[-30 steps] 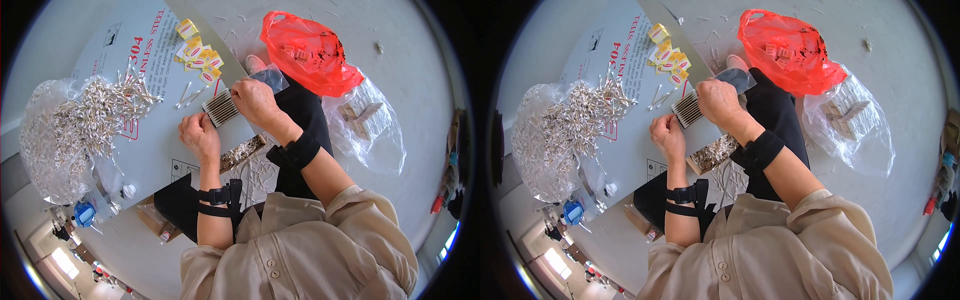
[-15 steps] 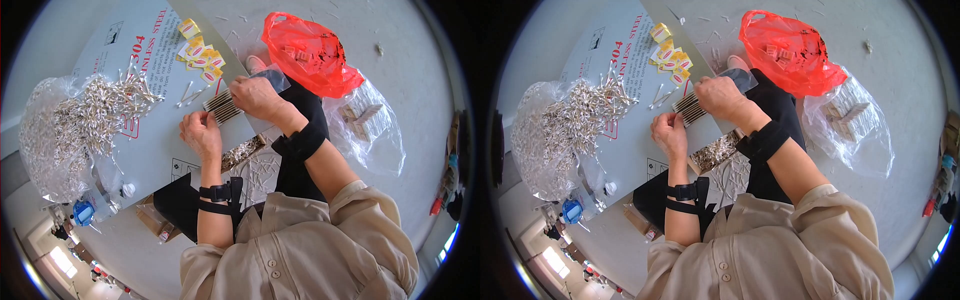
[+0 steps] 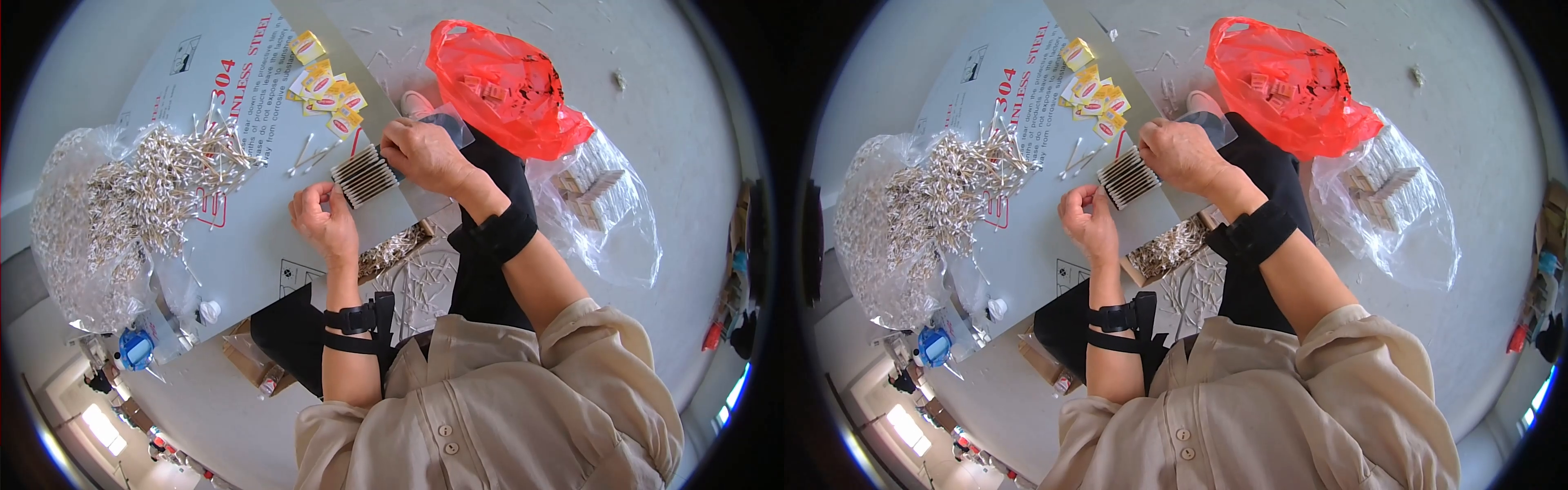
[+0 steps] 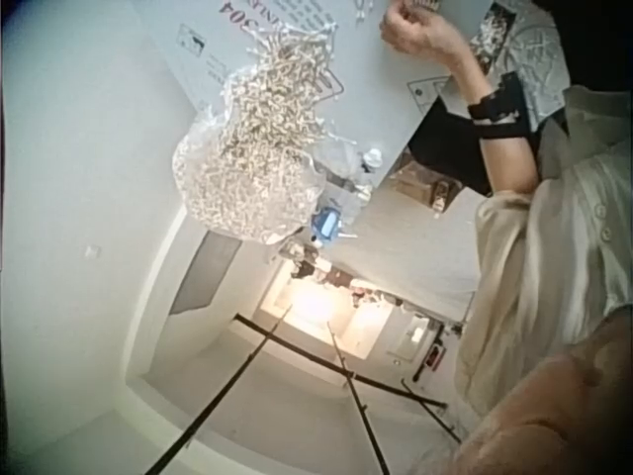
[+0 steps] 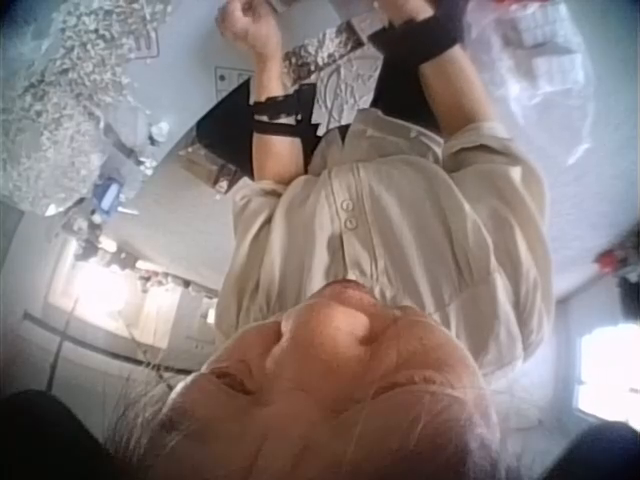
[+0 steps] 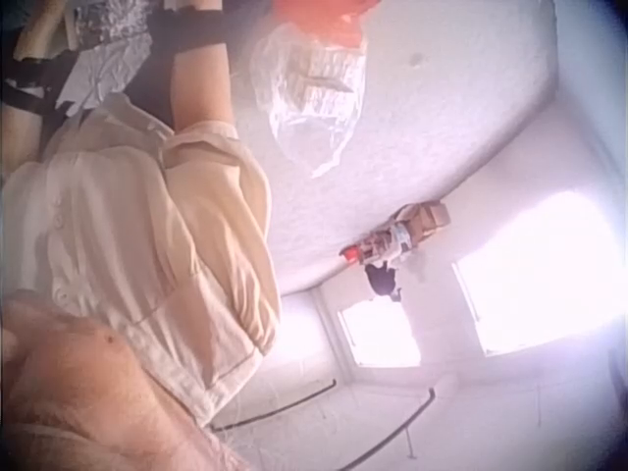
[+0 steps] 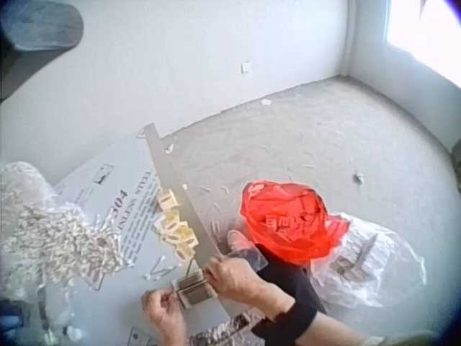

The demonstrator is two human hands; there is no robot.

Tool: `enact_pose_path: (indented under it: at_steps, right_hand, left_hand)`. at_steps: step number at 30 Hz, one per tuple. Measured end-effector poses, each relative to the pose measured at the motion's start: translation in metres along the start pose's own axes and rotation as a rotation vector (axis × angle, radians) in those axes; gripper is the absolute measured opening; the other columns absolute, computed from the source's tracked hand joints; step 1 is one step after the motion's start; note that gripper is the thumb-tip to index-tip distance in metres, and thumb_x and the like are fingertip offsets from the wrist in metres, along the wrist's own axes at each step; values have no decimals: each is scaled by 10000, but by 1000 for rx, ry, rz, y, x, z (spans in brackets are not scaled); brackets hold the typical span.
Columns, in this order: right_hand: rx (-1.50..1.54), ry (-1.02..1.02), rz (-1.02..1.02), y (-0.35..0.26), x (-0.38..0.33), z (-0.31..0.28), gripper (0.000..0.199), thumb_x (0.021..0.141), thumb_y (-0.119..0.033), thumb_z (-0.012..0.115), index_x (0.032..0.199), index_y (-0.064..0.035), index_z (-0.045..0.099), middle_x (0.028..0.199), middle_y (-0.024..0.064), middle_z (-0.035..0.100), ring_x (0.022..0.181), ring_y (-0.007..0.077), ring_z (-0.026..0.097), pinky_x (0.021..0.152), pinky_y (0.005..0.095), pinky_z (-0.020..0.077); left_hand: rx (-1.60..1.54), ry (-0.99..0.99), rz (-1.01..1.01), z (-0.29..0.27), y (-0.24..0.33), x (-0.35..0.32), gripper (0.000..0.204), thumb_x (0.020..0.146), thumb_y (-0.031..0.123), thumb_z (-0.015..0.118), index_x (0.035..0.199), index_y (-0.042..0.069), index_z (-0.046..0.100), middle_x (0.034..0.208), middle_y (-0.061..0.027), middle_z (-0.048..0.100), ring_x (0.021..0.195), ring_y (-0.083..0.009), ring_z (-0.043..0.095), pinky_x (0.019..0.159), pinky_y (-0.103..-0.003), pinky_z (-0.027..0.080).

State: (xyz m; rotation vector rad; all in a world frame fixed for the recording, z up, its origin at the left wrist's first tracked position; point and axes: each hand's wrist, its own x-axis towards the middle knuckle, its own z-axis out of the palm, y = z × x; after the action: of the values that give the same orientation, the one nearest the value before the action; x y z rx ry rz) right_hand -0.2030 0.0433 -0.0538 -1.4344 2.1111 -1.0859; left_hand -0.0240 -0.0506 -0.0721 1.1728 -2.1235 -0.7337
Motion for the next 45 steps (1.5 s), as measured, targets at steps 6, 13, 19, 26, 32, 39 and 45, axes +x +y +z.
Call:
enact_pose_path:
  at_steps: [6, 13, 19, 26, 32, 39, 45]
  right_hand:
    - [-75, 48, -81, 2, 1, 2, 87, 796, -110, 572, 768, -28, 585, 811, 147, 620, 749, 358, 634, 653, 436, 511]
    - [-152, 23, -36, 2, 2, 8, 84, 791, -101, 571, 792, -33, 621, 817, 145, 627, 756, 357, 640, 656, 433, 511]
    - [101, 262, 219, -4, -15, 4, 89, 772, -77, 654, 812, -2, 627, 733, 144, 631, 665, 307, 621, 594, 373, 483]
    - [639, 188, 532, -22, -42, 12, 131, 819, -61, 680, 896, 43, 657, 689, 56, 640, 600, 85, 572, 539, 252, 462]
    - [1268, 224, 501, -47, -38, 19, 173, 871, -79, 685, 1018, 12, 693, 762, 22, 662, 637, 62, 574, 571, 203, 465]
    - [1346, 184, 403, -58, -41, 16, 127, 861, -59, 691, 966, 9, 713, 768, 20, 653, 649, 71, 563, 576, 206, 462]
    - [1247, 166, 261, -69, -43, 5, 112, 851, -69, 706, 936, 2, 720, 774, 23, 658, 656, 61, 568, 563, 209, 465]
  left_hand:
    - [225, -148, 317, -2, 22, 17, 117, 737, 56, 707, 819, 110, 645, 814, -28, 559, 886, -249, 535, 796, -393, 404]
    - [343, -333, 363, 1, 30, 30, 94, 738, 81, 696, 800, 94, 626, 836, -39, 570, 914, -271, 540, 820, -398, 416]
    - [297, -349, 490, 0, 21, 34, 145, 722, 44, 704, 808, 96, 600, 840, -34, 559, 895, -264, 531, 786, -399, 389]
    - [81, -308, 447, -12, 19, 32, 111, 777, 47, 665, 805, 92, 566, 850, -29, 567, 900, -254, 527, 836, -382, 390]
    - [-73, -360, 422, -24, 34, 27, 102, 819, 46, 651, 829, 66, 551, 871, -40, 610, 868, -245, 537, 822, -366, 418]
    - [-384, -471, 129, -33, 43, 12, 54, 919, 45, 612, 918, 29, 561, 874, -29, 618, 763, -109, 558, 703, -251, 474]
    - [-541, -435, 79, -34, 43, 8, 53, 914, 34, 619, 937, 26, 572, 910, -35, 618, 809, -119, 563, 760, -256, 481]
